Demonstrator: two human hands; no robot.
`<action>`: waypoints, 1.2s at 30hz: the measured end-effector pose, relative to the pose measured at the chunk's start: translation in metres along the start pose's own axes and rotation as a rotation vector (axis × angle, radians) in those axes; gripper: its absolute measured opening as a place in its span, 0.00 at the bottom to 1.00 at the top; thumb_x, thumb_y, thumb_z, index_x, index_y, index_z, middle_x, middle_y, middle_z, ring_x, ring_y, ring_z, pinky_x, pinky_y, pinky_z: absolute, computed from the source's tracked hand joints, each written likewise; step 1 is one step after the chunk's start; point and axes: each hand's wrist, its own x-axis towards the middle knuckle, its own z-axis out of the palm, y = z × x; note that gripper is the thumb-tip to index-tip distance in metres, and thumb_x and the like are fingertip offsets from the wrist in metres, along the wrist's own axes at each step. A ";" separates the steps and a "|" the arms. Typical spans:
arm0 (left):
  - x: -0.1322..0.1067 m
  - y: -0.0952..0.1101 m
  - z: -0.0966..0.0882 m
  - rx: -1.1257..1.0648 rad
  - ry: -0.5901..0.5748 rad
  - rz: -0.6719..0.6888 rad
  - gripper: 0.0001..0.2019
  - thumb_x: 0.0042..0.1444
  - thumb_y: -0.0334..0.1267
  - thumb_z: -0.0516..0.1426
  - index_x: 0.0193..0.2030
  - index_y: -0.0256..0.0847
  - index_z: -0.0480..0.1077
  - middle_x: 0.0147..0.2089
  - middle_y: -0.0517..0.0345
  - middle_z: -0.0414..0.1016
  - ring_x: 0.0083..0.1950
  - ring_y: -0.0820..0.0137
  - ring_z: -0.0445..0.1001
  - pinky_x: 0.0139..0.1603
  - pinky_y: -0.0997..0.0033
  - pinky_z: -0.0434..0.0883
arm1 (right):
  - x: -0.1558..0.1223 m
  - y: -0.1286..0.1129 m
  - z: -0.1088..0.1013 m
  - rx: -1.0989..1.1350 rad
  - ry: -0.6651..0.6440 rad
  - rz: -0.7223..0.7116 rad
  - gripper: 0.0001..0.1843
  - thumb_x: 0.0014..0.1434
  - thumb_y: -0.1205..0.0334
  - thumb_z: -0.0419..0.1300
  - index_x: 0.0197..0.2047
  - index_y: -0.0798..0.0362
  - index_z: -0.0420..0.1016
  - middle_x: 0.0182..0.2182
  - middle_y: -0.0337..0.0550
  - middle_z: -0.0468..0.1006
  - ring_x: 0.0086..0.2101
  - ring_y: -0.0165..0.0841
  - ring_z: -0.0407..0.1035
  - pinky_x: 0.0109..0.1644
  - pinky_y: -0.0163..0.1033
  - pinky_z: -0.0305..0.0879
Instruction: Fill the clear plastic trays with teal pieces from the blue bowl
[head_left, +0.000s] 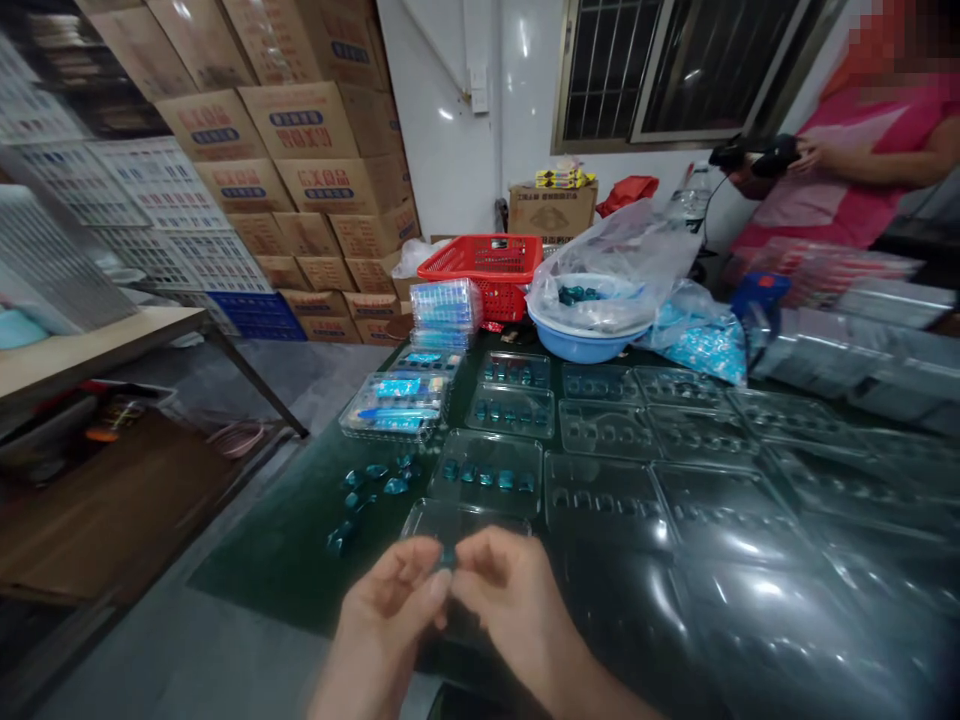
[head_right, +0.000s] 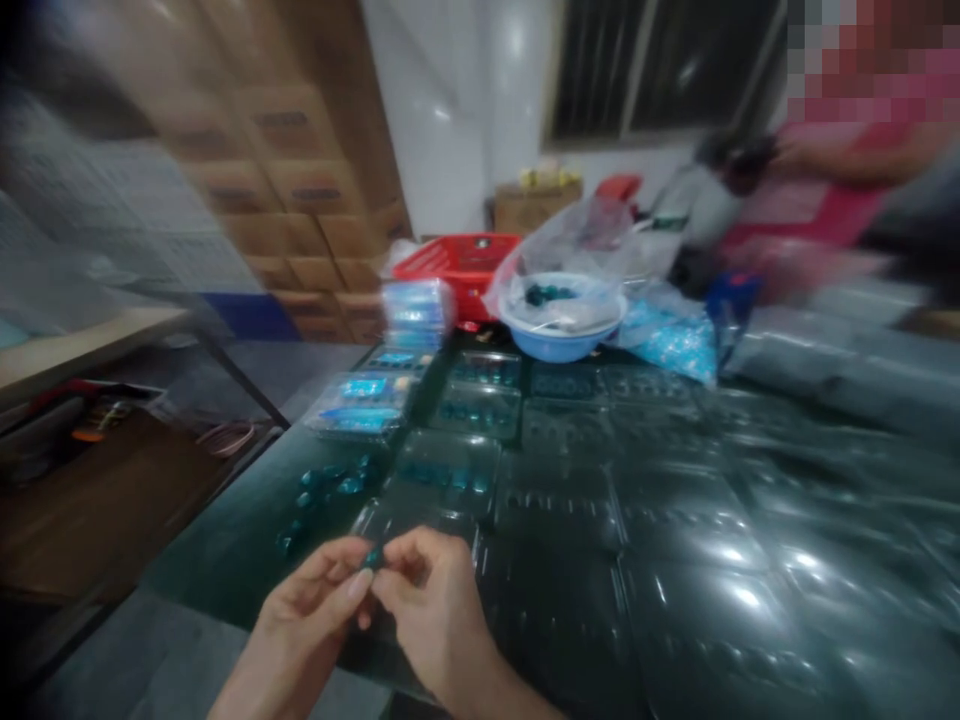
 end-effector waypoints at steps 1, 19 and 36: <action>-0.004 -0.003 0.000 -0.010 0.005 -0.014 0.12 0.39 0.35 0.62 0.34 0.42 0.71 0.24 0.63 0.68 0.22 0.78 0.63 0.23 0.78 0.60 | -0.004 0.001 0.000 0.002 -0.009 -0.018 0.05 0.46 0.73 0.56 0.21 0.58 0.67 0.15 0.35 0.68 0.19 0.25 0.63 0.23 0.28 0.58; -0.015 0.007 -0.013 0.373 -0.184 0.227 0.07 0.50 0.35 0.54 0.33 0.40 0.73 0.25 0.60 0.61 0.25 0.75 0.58 0.23 0.76 0.56 | -0.012 0.009 -0.006 -0.207 -0.120 -0.250 0.07 0.51 0.71 0.54 0.34 0.54 0.71 0.26 0.37 0.68 0.26 0.26 0.63 0.28 0.30 0.58; -0.030 -0.004 -0.023 -0.206 -0.326 -0.024 0.03 0.44 0.33 0.59 0.28 0.38 0.68 0.30 0.60 0.61 0.26 0.77 0.59 0.24 0.77 0.55 | -0.017 0.016 -0.003 -0.174 -0.334 -0.159 0.07 0.47 0.69 0.58 0.25 0.55 0.61 0.19 0.32 0.61 0.21 0.23 0.54 0.24 0.29 0.51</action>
